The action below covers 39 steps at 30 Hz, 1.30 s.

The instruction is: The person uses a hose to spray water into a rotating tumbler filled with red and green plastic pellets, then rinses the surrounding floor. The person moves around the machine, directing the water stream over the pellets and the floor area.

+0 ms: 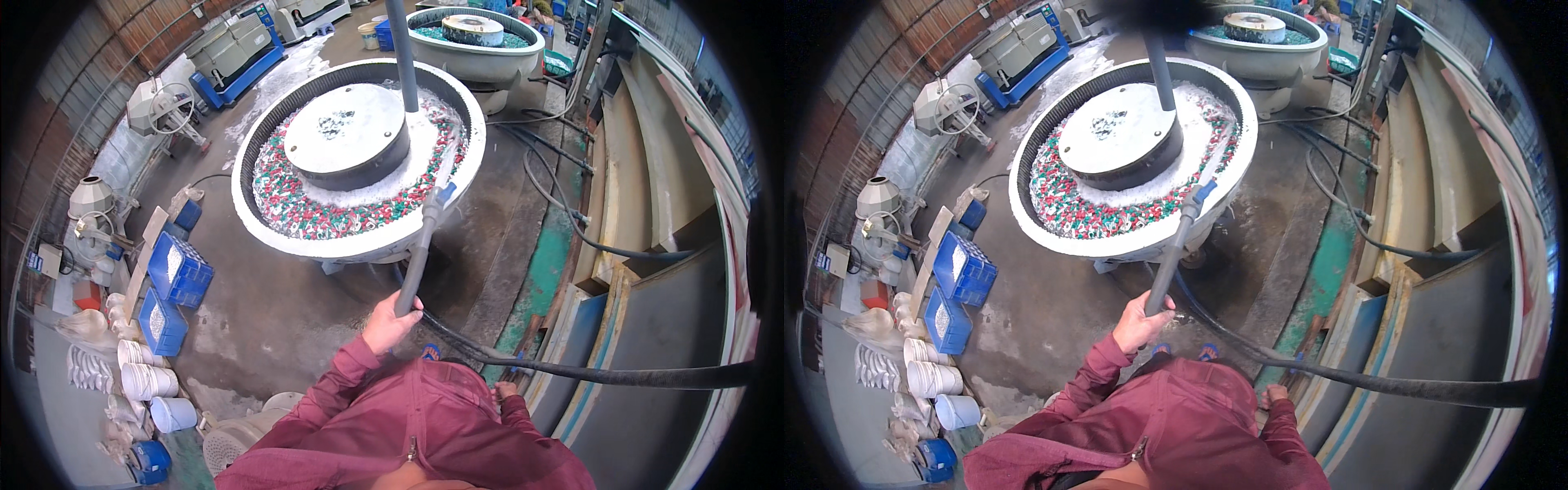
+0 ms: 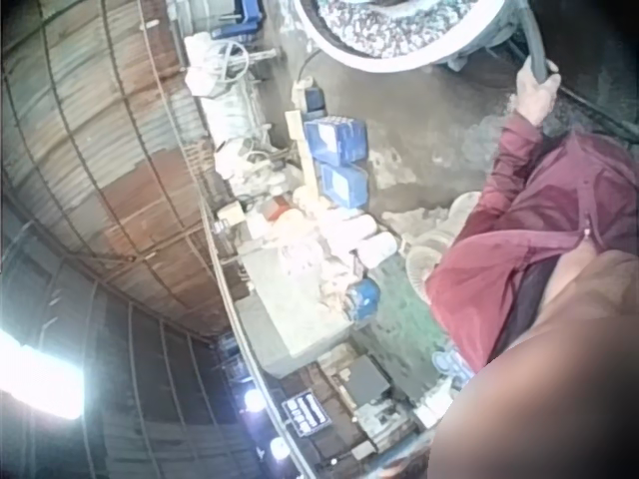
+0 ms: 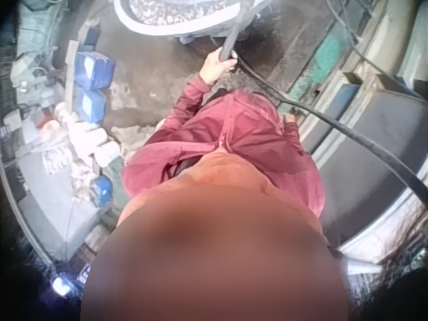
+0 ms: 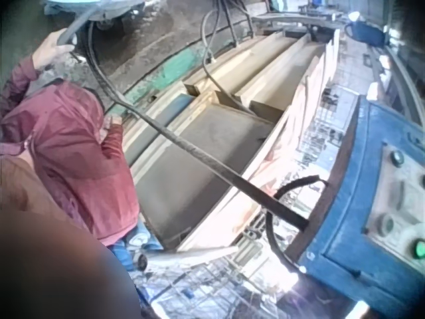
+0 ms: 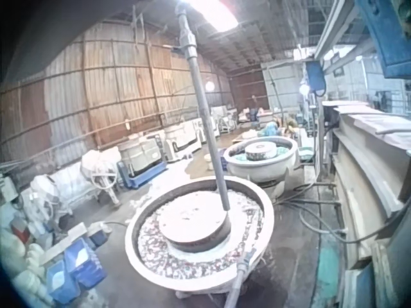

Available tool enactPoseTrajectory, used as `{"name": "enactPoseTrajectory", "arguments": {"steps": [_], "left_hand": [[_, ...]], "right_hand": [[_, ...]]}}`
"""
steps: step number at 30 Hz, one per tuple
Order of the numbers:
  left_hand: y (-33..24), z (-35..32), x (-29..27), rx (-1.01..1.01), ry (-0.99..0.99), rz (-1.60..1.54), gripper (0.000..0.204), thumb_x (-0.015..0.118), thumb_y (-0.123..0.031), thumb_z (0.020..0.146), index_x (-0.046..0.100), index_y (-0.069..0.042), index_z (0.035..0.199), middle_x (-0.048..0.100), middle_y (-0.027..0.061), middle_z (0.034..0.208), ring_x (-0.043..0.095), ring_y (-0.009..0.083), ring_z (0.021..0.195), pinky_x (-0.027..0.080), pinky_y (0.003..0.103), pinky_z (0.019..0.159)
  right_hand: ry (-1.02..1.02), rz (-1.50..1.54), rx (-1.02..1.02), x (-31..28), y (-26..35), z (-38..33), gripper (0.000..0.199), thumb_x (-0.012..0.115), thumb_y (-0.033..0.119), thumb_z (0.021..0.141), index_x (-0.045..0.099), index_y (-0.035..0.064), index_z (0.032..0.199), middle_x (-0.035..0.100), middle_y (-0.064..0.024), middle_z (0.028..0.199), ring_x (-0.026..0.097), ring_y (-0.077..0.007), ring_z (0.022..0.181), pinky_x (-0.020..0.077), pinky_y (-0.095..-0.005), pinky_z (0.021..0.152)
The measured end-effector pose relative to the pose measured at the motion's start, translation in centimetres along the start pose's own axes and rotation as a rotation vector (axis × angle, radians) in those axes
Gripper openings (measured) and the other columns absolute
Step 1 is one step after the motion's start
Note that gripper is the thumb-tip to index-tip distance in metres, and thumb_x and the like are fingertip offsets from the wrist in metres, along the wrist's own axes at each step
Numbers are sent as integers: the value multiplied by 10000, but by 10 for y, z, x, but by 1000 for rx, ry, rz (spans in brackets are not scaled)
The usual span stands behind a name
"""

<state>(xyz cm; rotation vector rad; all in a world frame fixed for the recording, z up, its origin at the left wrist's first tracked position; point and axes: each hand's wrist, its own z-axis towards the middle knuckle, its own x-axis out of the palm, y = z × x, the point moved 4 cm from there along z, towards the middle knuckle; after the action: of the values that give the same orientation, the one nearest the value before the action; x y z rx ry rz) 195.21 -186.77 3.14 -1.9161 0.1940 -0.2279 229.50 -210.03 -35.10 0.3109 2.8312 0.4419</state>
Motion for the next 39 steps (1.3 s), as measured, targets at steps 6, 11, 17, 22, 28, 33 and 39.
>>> {"name": "enactPoseTrajectory", "arguments": {"steps": [6, 11, 17, 22, 28, 33, 39], "left_hand": [[5, 5, 26, 113, 21, 99, 129, 616, -48, 798, 546, -76, 903, 481, -66, 670, 435, 25, 534, 343, 210, 467], [-10, 16, 29, 166, -50, 180, 110, 604, -58, 805, 546, -71, 897, 492, -32, 669, 450, 49, 610, 379, 224, 549], [-23, 13, 35, 110, -70, -102, 94, 591, -45, 836, 527, -78, 897, 467, -45, 630, 411, 27, 517, 325, 204, 456], [-32, 15, 37, 184, -64, -185, 95, 585, -40, 849, 519, -85, 901, 463, -52, 606, 394, 16, 463, 290, 190, 403], [-39, 21, 32, 167, -70, -179, 106, 582, -33, 844, 516, -88, 906, 456, -55, 602, 388, 19, 453, 284, 192, 395], [-28, 24, 29, 129, -46, -225, 119, 582, -41, 840, 500, -75, 918, 417, -62, 554, 334, 17, 382, 248, 197, 347], [9, 21, -5, -35, -169, -311, 118, 591, -35, 813, 511, -95, 874, 438, -45, 577, 367, 38, 397, 259, 212, 343]], "right_hand": [[62, 48, -169, 17, 26, 15, 254, 499, 219, 882, 586, 65, 1065, 640, -89, 767, 580, -182, 544, 494, -332, 448], [66, -20, -220, 26, 31, 14, 246, 517, 229, 878, 594, 69, 1047, 640, -76, 758, 587, -176, 557, 510, -335, 457], [39, -63, -133, 12, 4, 1, 227, 469, 189, 887, 567, 60, 1046, 631, -96, 799, 595, -214, 579, 517, -378, 498], [9, -77, -81, -1, -16, -8, 224, 461, 189, 883, 551, 62, 1045, 625, -103, 798, 606, -224, 591, 509, -374, 485], [35, -13, -93, 4, -13, -3, 217, 476, 181, 882, 561, 59, 1039, 632, -109, 786, 599, -217, 542, 494, -357, 452], [66, -101, -190, 13, 6, 10, 216, 489, 159, 868, 573, 48, 1033, 645, -125, 782, 607, -220, 541, 484, -349, 453], [109, 11, -156, 13, 16, 18, 209, 493, 154, 874, 575, 51, 1036, 621, -109, 791, 574, -213, 532, 470, -350, 445]]}}
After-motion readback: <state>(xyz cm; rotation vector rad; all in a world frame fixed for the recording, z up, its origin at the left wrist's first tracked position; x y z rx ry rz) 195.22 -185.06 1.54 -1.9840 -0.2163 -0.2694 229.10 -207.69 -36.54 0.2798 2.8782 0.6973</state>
